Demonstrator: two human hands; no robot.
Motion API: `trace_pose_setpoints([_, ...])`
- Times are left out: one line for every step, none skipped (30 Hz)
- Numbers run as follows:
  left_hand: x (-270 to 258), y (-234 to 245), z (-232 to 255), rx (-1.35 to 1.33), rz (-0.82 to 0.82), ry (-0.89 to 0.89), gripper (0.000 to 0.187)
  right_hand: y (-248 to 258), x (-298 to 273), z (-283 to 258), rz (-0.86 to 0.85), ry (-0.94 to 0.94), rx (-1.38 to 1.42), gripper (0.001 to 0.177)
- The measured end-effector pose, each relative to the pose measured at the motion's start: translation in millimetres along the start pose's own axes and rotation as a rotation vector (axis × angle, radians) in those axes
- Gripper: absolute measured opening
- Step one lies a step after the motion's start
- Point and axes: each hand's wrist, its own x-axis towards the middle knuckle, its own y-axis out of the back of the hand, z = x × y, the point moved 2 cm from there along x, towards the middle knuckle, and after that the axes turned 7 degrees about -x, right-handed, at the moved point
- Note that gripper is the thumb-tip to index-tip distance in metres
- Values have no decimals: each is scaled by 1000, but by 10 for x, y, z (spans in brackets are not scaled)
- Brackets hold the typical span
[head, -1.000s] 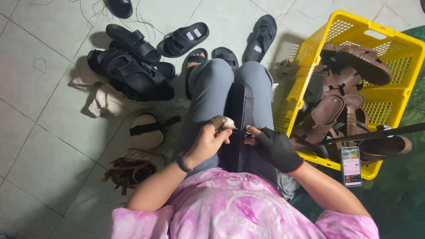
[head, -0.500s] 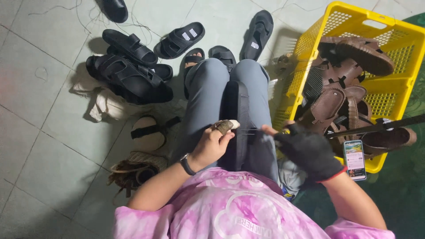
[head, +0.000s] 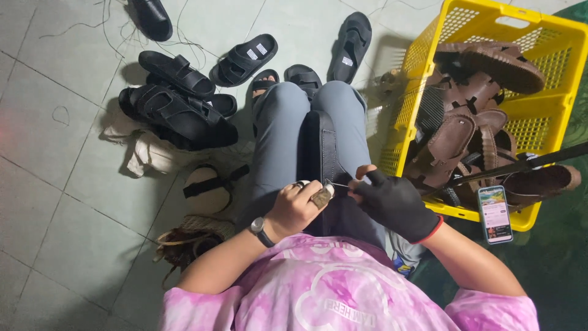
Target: Hand-sewing a strap onto a sandal using a needle and thread while sitting on the floor.
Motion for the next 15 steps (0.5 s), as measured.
trace_pose_setpoints([-43,12,6,-1,26,-8,15,-47,-19,-4,-62,8,-65,22])
trace_pose_setpoints([-75,28,-1,1,54,-18,15,-90,-20,3,-121,20,-133,31])
trace_pose_setpoints([-109,33,11,4,52,-20,15,-60,-2,10,-118,20,-131,31])
trace_pose_setpoints([-146,37,21,-31,62,22,15,-29,10,23,-119,-14,26,26])
trace_pose_setpoints([-186,39,30,-65,73,63,15,-2,21,35,-121,-48,183,22])
trace_pose_setpoints([-172,56,39,-67,71,63,15,106,78,112,-121,-50,184,22])
trace_pose_setpoints([-159,70,40,-102,58,92,15,257,137,202,96,-102,108,14])
trace_pose_setpoints([-141,80,40,-140,47,119,16,414,181,290,312,-154,26,10])
trace_pose_setpoints([-76,176,45,-144,46,117,16,477,173,423,312,-158,23,10])
trace_pose_setpoints([0,257,25,-175,-31,193,20,562,166,591,363,-352,-221,9])
trace_pose_setpoints([76,343,8,-205,-106,270,28,657,153,748,415,-542,-463,16])
trace_pose_setpoints([-11,298,-54,-200,-103,268,28,619,129,761,421,-538,-463,16])
trace_pose_setpoints([-110,224,-141,-65,-269,365,38,536,122,791,192,-545,-452,13])
trace_pose_setpoints([-212,137,-225,67,-433,461,49,460,98,827,-41,-545,-442,16])
trace_pose_setpoints([-225,97,-236,68,-427,461,49,468,188,658,-38,-542,-446,16])
